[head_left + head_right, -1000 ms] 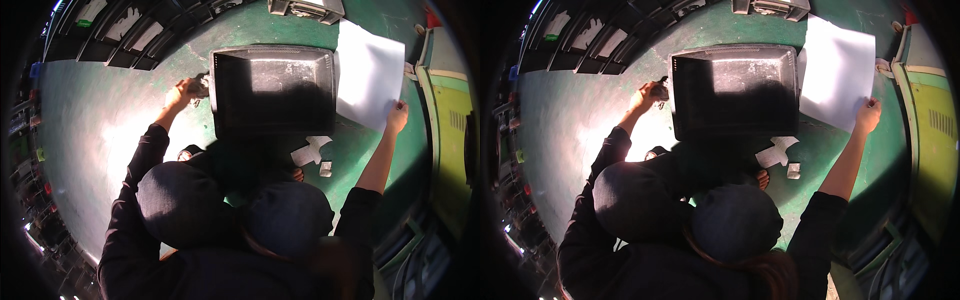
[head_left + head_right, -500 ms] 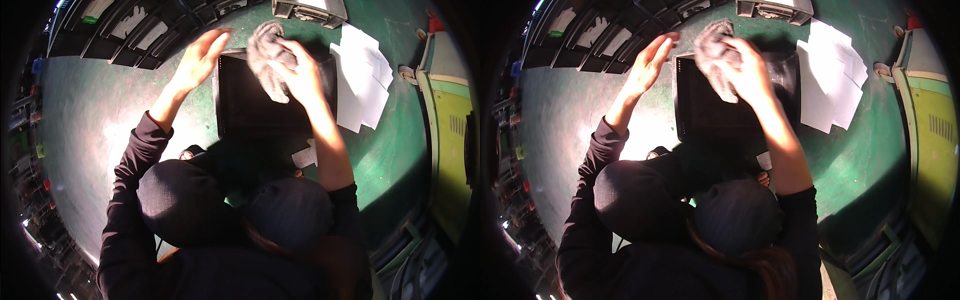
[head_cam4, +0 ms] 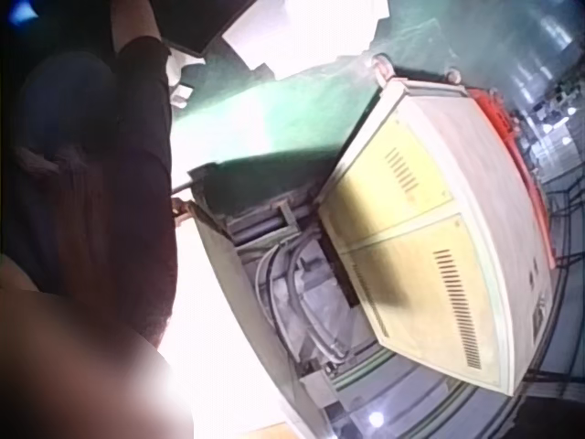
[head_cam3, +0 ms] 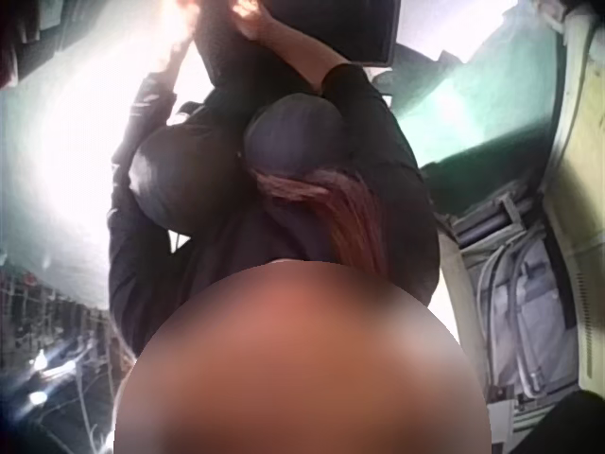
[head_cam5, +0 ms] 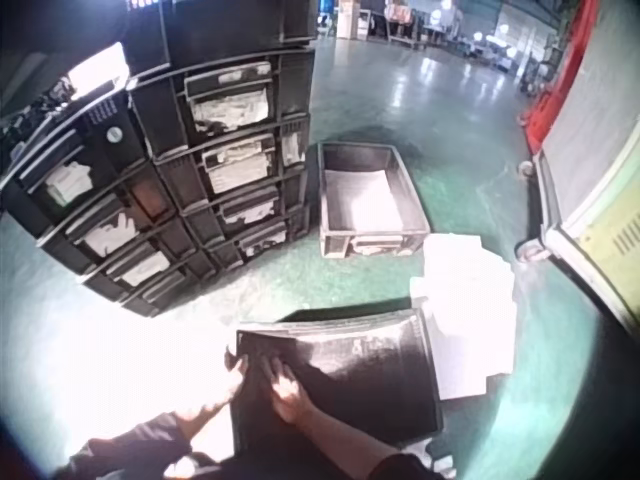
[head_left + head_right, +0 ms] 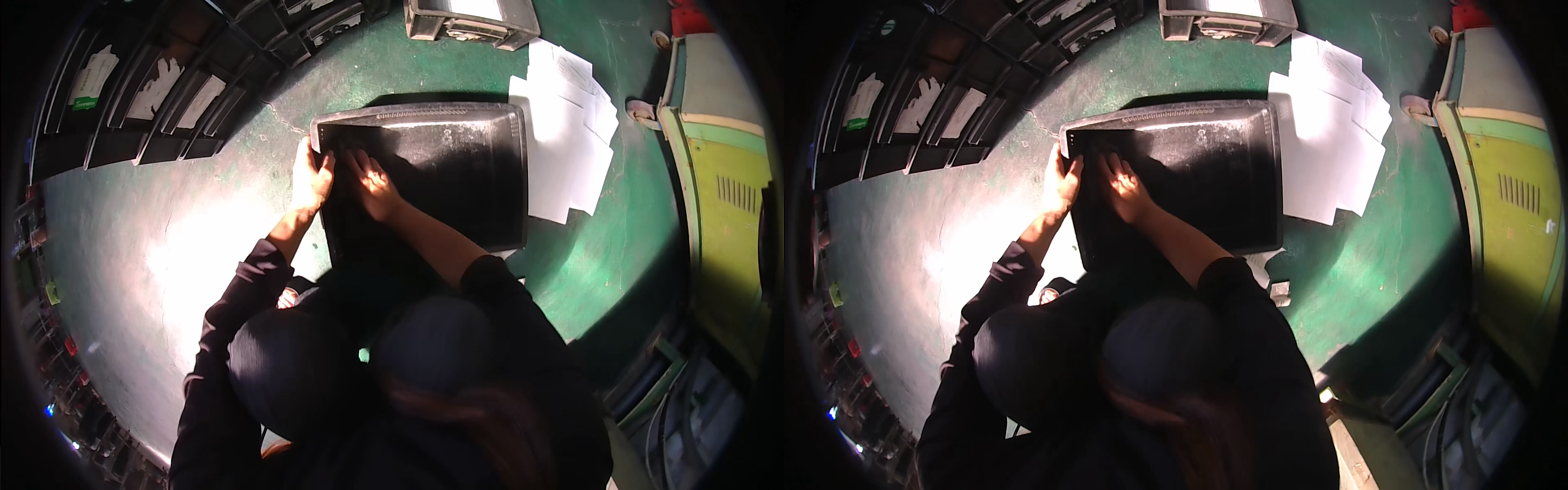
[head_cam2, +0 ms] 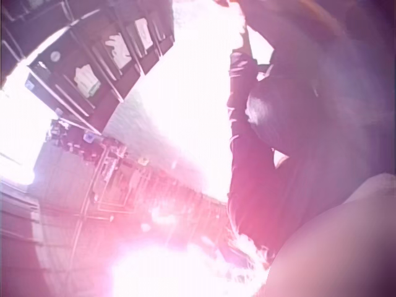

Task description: The person sits on the floor and wipes the inside of a black plastic tray with a cloth. They then place a sheet of white paper into the tray, wipe the tray again, and repeat the process with another tray.

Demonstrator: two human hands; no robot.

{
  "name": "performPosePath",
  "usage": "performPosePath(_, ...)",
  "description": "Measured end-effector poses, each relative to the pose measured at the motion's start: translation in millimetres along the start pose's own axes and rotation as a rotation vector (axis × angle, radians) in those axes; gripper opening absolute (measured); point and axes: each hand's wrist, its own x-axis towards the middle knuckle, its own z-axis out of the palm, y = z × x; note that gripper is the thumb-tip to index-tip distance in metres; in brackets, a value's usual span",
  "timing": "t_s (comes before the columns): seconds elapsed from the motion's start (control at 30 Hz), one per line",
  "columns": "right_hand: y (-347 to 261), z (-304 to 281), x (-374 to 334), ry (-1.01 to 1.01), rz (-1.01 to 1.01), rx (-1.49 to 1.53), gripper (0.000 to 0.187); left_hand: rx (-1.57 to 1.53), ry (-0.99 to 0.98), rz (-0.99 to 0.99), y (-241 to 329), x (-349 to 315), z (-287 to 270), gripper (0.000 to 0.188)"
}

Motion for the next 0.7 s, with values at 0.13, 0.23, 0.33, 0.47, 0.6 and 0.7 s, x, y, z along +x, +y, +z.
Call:
performPosePath(0.13, 43, -56, 12, 0.353, -0.089, -0.275, 0.025, 0.038, 0.072, -0.018, -2, -10, 1, 0.047)
performPosePath(0.23, 110, -112, -33, 0.19, 0.038, -0.694, 0.016, 0.168, 0.13, 0.151, 24, -7, 2, 0.058)
performPosePath(0.33, 127, -134, -50, -0.099, 0.443, -0.547, 0.021, 0.165, 0.098, 0.134, 36, -5, 6, 0.058)
performPosePath(0.47, 74, -80, -4, 0.079, 0.008, -0.472, 0.027, 0.195, 0.065, 0.035, 49, -5, 2, 0.053)
performPosePath(0.6, 5, -32, 67, -0.296, 0.46, -0.009, 0.033, 0.233, 0.09, 0.082, 45, 1, 5, 0.048)
performPosePath(0.7, 8, -35, 51, -0.358, 0.244, 0.039, 0.038, 0.189, 0.09, 0.064, 46, 0, 3, 0.046)
